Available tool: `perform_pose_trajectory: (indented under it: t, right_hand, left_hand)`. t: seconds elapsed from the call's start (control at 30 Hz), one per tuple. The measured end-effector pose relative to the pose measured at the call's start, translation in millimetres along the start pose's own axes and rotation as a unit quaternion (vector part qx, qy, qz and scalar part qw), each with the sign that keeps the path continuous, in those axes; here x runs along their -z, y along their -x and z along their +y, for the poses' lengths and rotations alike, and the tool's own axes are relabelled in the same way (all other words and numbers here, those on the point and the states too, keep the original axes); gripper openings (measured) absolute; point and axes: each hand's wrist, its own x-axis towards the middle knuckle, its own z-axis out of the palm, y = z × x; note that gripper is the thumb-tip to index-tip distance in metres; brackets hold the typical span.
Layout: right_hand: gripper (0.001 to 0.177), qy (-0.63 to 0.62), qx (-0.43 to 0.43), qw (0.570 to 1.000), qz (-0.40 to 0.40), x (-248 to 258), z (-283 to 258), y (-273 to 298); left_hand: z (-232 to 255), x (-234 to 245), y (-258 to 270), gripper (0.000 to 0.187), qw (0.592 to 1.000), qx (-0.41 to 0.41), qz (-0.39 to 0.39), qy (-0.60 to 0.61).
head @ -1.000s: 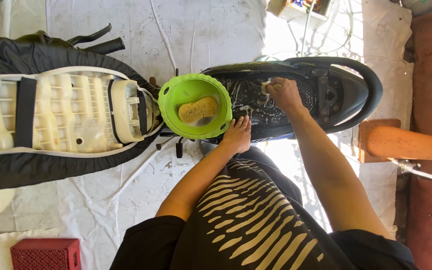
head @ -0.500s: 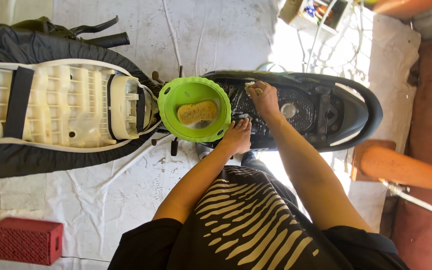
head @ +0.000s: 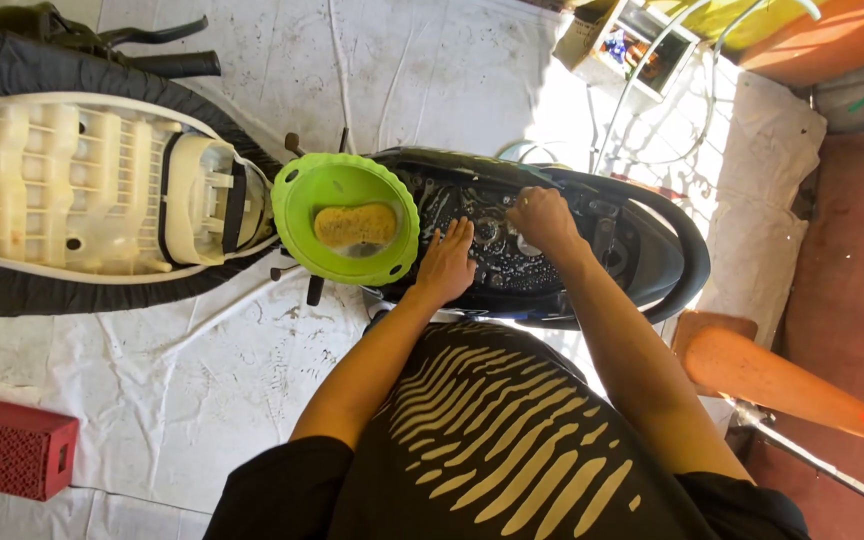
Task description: The person cleans the under-seat storage compartment of a motorcycle using a sponge and soapy water from a green bucket. They scrub the interior surfaces of the compartment thoroughly, repeatedly dipping the sponge into the bucket to reload it with soap.
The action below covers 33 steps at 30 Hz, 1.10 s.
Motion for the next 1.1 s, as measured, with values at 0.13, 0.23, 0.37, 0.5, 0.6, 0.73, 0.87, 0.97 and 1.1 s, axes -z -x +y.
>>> perform_pose_trajectory:
  t: [0.13,0.23,0.37,0.5,0.6,0.73,0.87,0.97,1.1]
  right_hand:
    - [0.018,-0.025,-0.037,0.993,0.107,-0.3,7.9,8.3]
    - [0.017,-0.06,-0.002,0.984,0.168,-8.5,-2.0,17.6]
    - [0.018,-0.124,0.017,0.974,0.188,-11.3,-21.3,17.5]
    - [0.022,-0.156,0.045,0.97,0.182,-14.8,-42.1,-2.0]
    - [0.025,-0.166,0.096,0.968,0.16,-34.3,-63.6,-26.0]
    - [0.018,-0.189,0.071,0.969,0.141,-57.7,-72.2,-58.1]
    - [0.018,-0.256,-0.063,0.952,0.153,-57.1,-63.6,-68.0]
    - [0.017,-0.253,-0.137,0.942,0.171,-50.4,-51.2,-51.6]
    - [0.016,-0.164,-0.055,0.956,0.235,-45.7,-0.5,-24.3]
  left_hand:
    - [-3.1,-9.5,-26.2,0.076,0.999,-0.015,-0.051,0.003]
    - [-11.0,-18.3,-35.5,0.077,0.996,-0.028,-0.088,-0.007]
    - [-23.2,-5.8,-39.3,0.078,0.992,-0.047,-0.117,0.0]
    - [-29.1,1.4,-40.8,0.077,0.989,-0.056,-0.14,-0.001]
    - [-34.6,11.1,-30.5,0.071,0.984,-0.061,-0.165,-0.019]
    - [-46.0,5.0,-15.0,0.072,0.978,-0.066,-0.197,0.006]
    - [-67.0,-16.8,-12.1,0.073,0.979,-0.063,-0.191,-0.003]
    - [-64.4,-16.0,-7.1,0.071,0.979,-0.077,-0.185,-0.029]
    - [-64.1,-16.1,0.6,0.072,0.983,-0.065,-0.171,-0.024]
